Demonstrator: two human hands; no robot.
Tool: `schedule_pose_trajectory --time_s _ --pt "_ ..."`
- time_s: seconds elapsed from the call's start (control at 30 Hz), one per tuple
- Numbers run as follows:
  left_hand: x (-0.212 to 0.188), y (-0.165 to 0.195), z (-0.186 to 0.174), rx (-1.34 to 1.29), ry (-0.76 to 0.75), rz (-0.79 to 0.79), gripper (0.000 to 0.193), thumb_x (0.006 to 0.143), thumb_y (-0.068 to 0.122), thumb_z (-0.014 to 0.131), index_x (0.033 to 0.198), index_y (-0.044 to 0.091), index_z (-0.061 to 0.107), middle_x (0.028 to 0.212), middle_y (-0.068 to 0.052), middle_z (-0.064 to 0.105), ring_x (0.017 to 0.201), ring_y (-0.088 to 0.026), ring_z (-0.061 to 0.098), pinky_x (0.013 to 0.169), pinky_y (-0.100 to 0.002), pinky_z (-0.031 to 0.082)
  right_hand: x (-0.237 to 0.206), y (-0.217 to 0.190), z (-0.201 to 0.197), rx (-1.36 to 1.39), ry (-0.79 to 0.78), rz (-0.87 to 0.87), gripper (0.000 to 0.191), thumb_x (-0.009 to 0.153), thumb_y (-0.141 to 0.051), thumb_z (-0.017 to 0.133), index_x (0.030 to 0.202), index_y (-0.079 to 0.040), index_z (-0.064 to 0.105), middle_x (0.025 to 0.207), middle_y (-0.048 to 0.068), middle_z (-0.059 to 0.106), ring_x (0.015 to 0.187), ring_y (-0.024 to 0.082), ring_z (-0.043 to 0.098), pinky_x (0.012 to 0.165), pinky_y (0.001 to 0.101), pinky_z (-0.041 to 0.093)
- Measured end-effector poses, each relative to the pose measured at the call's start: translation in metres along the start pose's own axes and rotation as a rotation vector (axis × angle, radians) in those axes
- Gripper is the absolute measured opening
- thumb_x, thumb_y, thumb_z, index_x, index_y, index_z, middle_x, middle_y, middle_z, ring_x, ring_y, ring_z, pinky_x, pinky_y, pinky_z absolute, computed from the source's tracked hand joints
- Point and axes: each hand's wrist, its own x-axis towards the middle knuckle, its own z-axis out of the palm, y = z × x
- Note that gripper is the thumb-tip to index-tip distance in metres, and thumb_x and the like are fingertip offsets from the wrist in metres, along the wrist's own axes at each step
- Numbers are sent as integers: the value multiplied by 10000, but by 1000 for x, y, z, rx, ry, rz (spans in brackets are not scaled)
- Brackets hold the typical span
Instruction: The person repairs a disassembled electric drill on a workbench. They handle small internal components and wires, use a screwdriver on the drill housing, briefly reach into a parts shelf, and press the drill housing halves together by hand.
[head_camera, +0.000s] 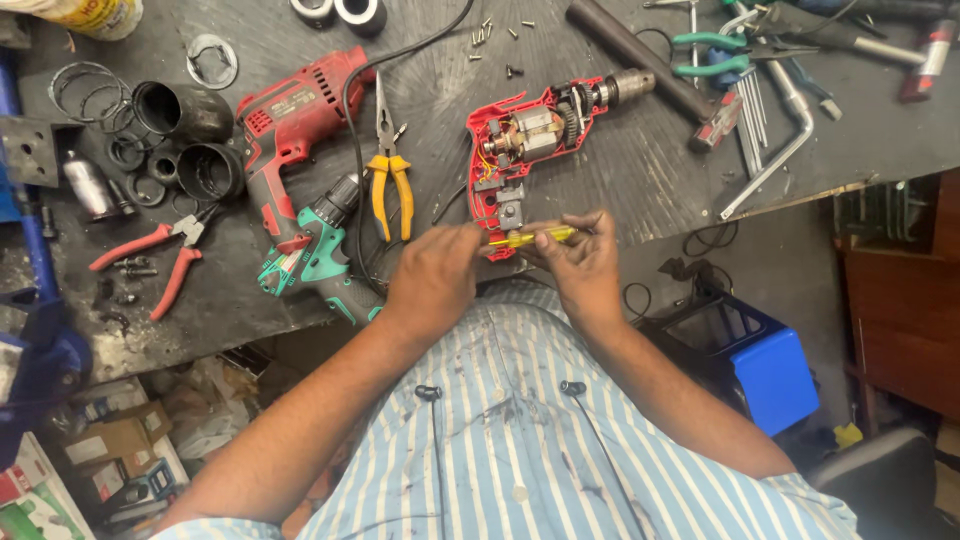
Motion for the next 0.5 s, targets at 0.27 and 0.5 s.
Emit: schedule_pose_trajectory --time_s 0.27,0.5 --pt "2 12 3 -403 -234 -157 258 923 302 767 1071 96 717 957 -102 742 876 -295 728 759 -415 567 -2 -13 -19 357 149 95 379 1069 -139 548 1384 -102 342 1022 154 644 922 281 714 873 464 640" --pt "17 -4 1 -152 86 -144 227 928 217 761 1099 79 705 1042 -104 698 969 -316 682 814 -434 541 39 -53 -53 -736 261 -235 691 1002 -12 560 1590 -146 222 1299 170 536 1002 323 557 825 479 515"
